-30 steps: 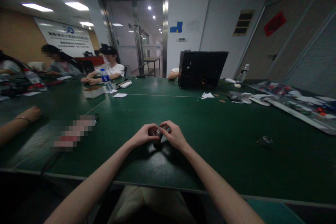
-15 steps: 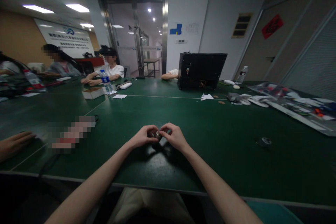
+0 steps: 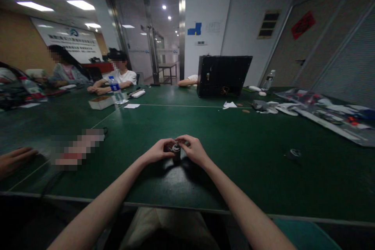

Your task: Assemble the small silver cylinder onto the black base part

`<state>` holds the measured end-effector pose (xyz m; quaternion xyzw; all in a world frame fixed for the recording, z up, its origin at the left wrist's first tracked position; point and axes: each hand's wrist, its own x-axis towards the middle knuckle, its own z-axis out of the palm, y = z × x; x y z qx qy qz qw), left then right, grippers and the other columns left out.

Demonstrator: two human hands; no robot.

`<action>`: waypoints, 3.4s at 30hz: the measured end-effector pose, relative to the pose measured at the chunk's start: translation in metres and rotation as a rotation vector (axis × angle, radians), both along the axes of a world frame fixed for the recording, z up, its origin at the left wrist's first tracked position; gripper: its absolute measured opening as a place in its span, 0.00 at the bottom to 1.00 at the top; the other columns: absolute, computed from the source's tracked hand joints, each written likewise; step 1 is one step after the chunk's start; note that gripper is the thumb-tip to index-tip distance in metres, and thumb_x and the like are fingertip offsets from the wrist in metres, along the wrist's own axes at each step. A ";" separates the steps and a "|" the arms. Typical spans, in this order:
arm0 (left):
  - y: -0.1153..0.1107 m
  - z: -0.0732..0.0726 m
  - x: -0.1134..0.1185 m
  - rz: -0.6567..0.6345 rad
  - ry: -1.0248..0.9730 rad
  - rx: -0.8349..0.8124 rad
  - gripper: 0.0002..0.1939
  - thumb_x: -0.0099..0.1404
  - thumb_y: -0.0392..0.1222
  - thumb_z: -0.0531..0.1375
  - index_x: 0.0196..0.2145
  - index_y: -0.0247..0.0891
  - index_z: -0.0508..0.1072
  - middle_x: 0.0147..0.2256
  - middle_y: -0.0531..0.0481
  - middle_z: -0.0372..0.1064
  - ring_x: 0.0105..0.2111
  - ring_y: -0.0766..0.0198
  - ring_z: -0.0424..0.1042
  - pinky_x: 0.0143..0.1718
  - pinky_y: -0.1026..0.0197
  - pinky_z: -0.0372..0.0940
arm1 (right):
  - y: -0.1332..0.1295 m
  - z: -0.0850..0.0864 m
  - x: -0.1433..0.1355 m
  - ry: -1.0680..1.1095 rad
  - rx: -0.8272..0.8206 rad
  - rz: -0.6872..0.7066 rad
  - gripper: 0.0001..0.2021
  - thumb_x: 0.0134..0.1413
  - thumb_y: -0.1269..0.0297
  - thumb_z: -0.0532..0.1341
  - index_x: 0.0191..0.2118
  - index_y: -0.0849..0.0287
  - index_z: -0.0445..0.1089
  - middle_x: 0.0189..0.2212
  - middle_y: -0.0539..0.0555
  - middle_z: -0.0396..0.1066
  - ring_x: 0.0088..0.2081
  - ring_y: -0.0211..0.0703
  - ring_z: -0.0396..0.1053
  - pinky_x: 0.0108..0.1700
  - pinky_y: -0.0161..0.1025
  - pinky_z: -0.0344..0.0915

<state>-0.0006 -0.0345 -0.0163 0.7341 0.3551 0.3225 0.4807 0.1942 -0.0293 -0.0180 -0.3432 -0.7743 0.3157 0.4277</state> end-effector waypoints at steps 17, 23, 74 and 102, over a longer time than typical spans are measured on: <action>0.002 0.001 0.001 0.032 -0.007 -0.039 0.14 0.51 0.39 0.67 0.35 0.33 0.71 0.30 0.51 0.70 0.30 0.64 0.69 0.34 0.64 0.62 | 0.002 0.005 0.004 -0.081 -0.028 0.003 0.07 0.52 0.61 0.61 0.32 0.59 0.73 0.32 0.53 0.71 0.34 0.41 0.67 0.35 0.36 0.63; -0.001 0.008 0.000 -0.037 -0.063 -0.112 0.14 0.55 0.44 0.65 0.36 0.33 0.72 0.30 0.51 0.69 0.30 0.65 0.67 0.33 0.66 0.59 | 0.006 0.005 0.005 0.034 -0.210 0.058 0.10 0.50 0.59 0.61 0.33 0.61 0.72 0.29 0.52 0.70 0.31 0.40 0.66 0.34 0.37 0.61; 0.005 0.002 -0.001 0.103 -0.562 -0.709 0.10 0.58 0.38 0.64 0.33 0.34 0.65 0.22 0.55 0.64 0.20 0.71 0.67 0.23 0.70 0.62 | -0.005 -0.003 -0.004 0.092 -0.402 0.266 0.35 0.40 0.56 0.69 0.54 0.58 0.59 0.45 0.56 0.66 0.44 0.45 0.66 0.42 0.38 0.65; 0.006 0.000 -0.003 0.018 -0.550 -0.705 0.12 0.59 0.41 0.64 0.37 0.32 0.68 0.33 0.43 0.72 0.28 0.64 0.74 0.33 0.64 0.68 | -0.006 -0.008 -0.009 -0.065 -0.062 0.000 0.28 0.42 0.56 0.67 0.49 0.59 0.58 0.41 0.56 0.65 0.37 0.42 0.66 0.35 0.37 0.64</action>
